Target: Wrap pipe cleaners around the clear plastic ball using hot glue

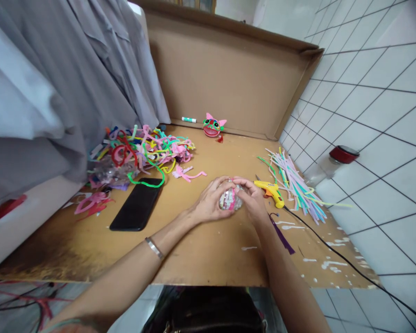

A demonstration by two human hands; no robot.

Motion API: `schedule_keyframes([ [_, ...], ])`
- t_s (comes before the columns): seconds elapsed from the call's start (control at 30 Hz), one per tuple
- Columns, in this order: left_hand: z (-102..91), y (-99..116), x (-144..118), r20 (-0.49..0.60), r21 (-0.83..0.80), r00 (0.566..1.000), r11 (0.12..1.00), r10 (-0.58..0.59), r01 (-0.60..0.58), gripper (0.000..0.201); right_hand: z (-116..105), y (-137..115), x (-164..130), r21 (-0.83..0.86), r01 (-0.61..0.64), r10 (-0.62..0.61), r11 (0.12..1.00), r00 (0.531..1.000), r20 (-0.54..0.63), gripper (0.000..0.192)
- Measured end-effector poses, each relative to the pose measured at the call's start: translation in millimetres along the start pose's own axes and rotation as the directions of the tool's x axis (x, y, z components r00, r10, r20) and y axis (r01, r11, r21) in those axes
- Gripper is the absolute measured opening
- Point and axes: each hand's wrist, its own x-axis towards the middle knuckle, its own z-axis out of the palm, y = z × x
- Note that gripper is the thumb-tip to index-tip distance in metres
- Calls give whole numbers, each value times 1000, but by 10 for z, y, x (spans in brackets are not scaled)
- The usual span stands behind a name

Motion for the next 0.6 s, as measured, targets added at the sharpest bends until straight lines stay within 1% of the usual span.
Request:
schedule_keyframes([
  [0.13,0,7,-4,-6,0,1000,1000,8,-8,70,14,-19,6,51,-45,45,998,999,5,25],
  [0.27,23,-19,-17,-5,24,1000,1000,19,-19,70,20,-2,6,106,-55,56,993,998,-5,28],
  [0.47,55,-48,-23,-47,24,997,998,54,-53,83,19,6,3,94,-55,54,994,998,9,30],
  [0.6,45,-46,-27,-17,49,999,998,46,-45,78,25,-25,-6,147,-91,92,985,996,-4,33],
])
